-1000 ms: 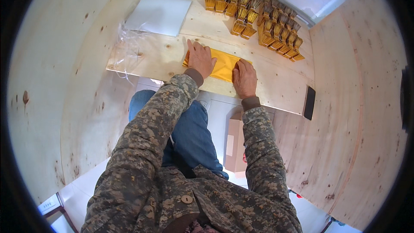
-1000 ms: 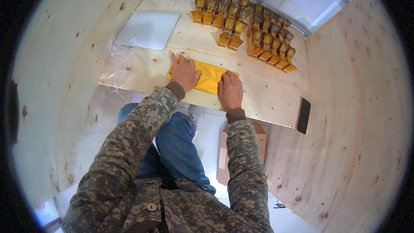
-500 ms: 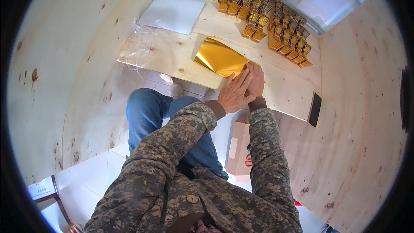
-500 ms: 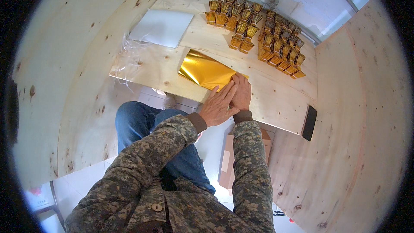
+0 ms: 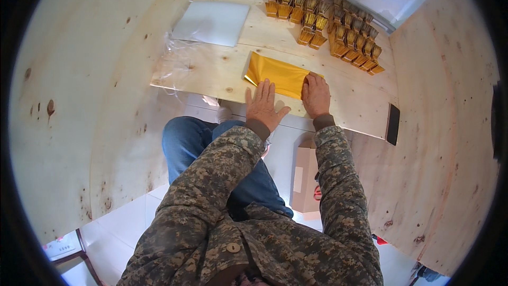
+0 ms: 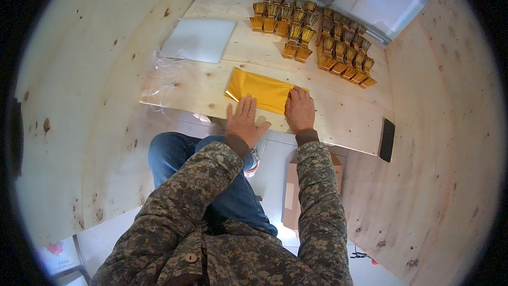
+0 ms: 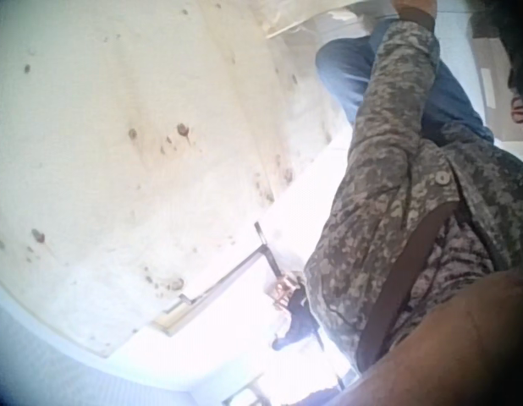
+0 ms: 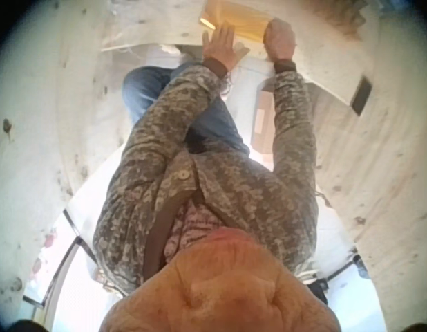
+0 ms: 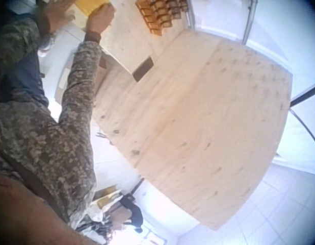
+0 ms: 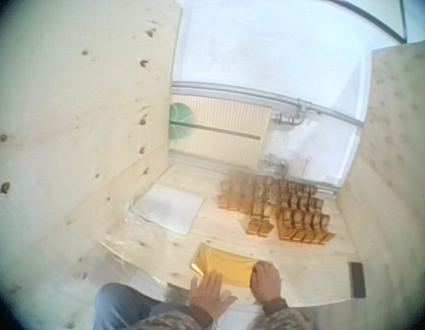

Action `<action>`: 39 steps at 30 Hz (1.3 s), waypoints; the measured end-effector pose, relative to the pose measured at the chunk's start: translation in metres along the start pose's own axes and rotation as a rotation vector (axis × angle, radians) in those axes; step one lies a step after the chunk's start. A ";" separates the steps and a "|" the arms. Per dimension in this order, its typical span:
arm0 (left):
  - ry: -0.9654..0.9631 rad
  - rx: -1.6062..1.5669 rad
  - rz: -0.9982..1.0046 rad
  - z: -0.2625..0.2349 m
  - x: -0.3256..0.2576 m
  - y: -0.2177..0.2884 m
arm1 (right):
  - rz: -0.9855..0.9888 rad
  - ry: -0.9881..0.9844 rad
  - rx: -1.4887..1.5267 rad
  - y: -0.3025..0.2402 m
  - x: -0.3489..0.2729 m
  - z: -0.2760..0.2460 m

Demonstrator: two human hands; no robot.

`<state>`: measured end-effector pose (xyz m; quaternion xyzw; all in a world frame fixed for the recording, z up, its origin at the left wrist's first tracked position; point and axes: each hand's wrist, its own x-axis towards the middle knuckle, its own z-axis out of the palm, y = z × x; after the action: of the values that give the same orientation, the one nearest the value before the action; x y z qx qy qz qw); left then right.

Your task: The person sits on the floor and folds a sheet of gold-colored paper by hand. They smooth the creases and fold the paper into a smaller rectangular shape, then place it on the table among other folded items.

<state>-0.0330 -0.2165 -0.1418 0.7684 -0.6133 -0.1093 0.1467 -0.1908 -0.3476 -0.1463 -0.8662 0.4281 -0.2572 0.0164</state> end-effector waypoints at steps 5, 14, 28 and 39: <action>0.017 0.050 -0.097 -0.012 -0.004 -0.023 | -0.005 0.009 -0.002 -0.001 0.000 -0.001; 0.237 0.050 -0.019 -0.016 0.004 -0.043 | -0.012 0.043 0.022 -0.001 0.000 0.000; 0.012 0.182 0.243 -0.003 0.009 -0.047 | -0.077 0.140 0.214 -0.073 -0.017 -0.010; 0.115 0.406 0.316 0.028 0.024 -0.073 | 0.049 0.012 0.425 -0.159 -0.036 0.025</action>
<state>0.0289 -0.2272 -0.1936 0.6818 -0.7256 0.0839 0.0393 -0.0808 -0.2241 -0.1438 -0.8311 0.3853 -0.3462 0.2022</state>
